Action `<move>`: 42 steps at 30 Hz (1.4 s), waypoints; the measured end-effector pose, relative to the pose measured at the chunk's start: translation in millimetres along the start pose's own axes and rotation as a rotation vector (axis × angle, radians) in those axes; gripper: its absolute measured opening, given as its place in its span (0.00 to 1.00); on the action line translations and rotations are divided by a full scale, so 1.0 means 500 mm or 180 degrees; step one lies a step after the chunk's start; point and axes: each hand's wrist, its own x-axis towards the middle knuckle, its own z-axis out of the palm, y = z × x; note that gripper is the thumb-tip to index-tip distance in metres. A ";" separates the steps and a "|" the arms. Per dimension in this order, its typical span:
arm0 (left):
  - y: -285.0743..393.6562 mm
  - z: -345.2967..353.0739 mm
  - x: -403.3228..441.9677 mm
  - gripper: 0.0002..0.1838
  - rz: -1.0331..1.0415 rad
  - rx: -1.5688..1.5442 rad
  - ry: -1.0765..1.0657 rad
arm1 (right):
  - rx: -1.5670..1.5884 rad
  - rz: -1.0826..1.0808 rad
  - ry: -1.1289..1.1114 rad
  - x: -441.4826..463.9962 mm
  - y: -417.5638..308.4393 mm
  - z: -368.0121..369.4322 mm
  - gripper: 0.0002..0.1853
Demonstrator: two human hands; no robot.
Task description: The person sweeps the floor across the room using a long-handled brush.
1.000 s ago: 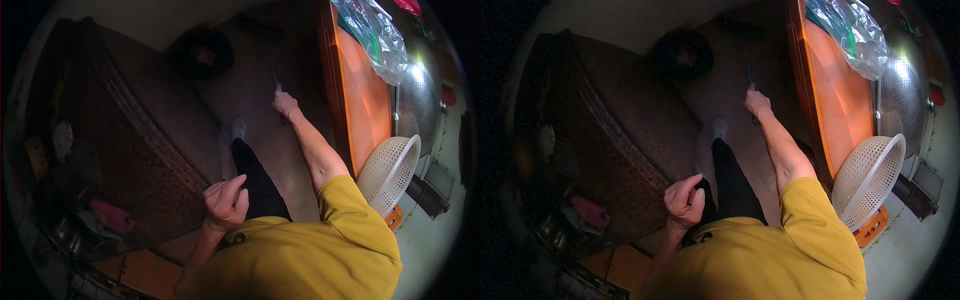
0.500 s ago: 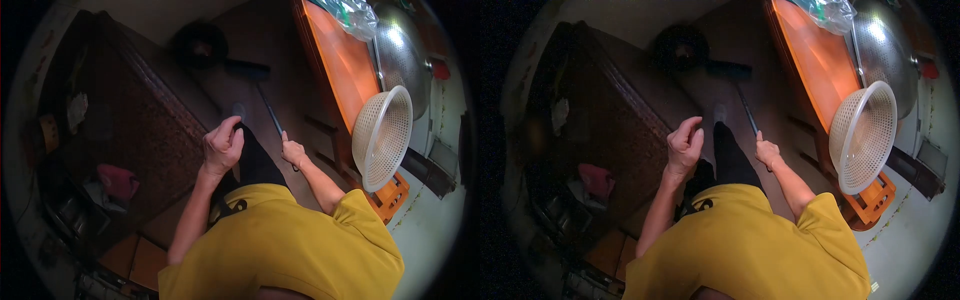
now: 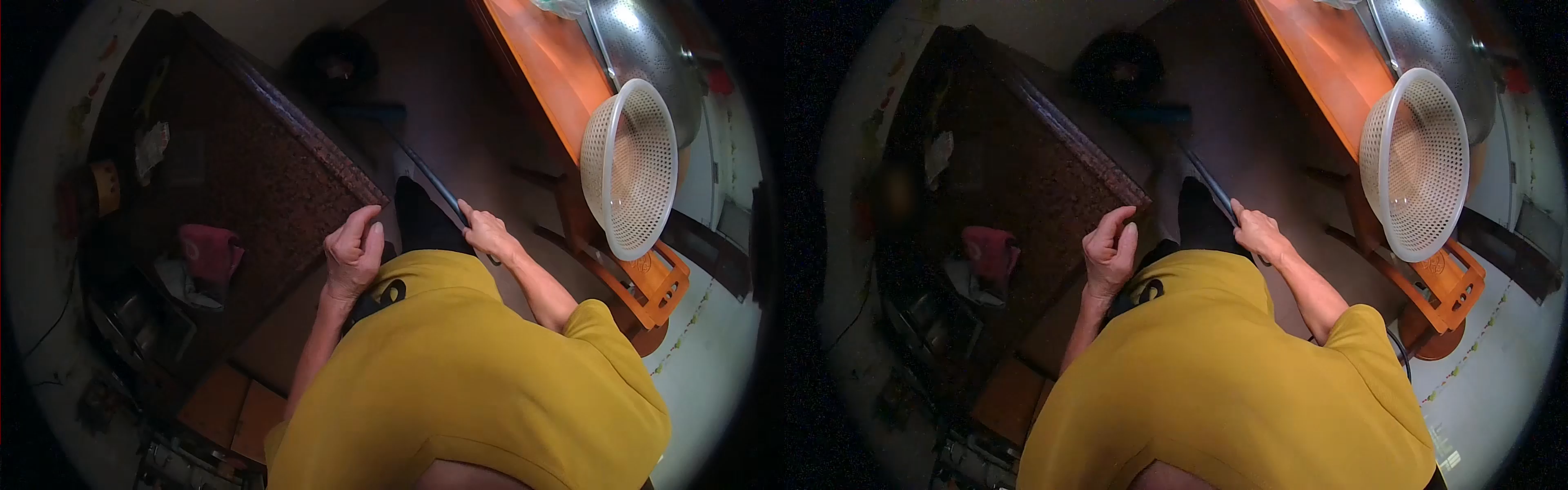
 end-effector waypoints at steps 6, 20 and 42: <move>0.011 -0.025 -0.027 0.11 -0.0186 0.0038 0.0134 | 0.0819 -0.0109 0.0049 0.059 -0.038 0.044 0.33; -0.011 -0.040 -0.046 0.10 -0.0361 0.0111 0.0118 | 0.1925 0.0039 0.0843 0.071 0.029 0.112 0.34; -0.023 -0.029 -0.006 0.10 -0.0351 0.0275 -0.0002 | 0.1132 0.0826 0.0358 0.137 0.073 0.008 0.31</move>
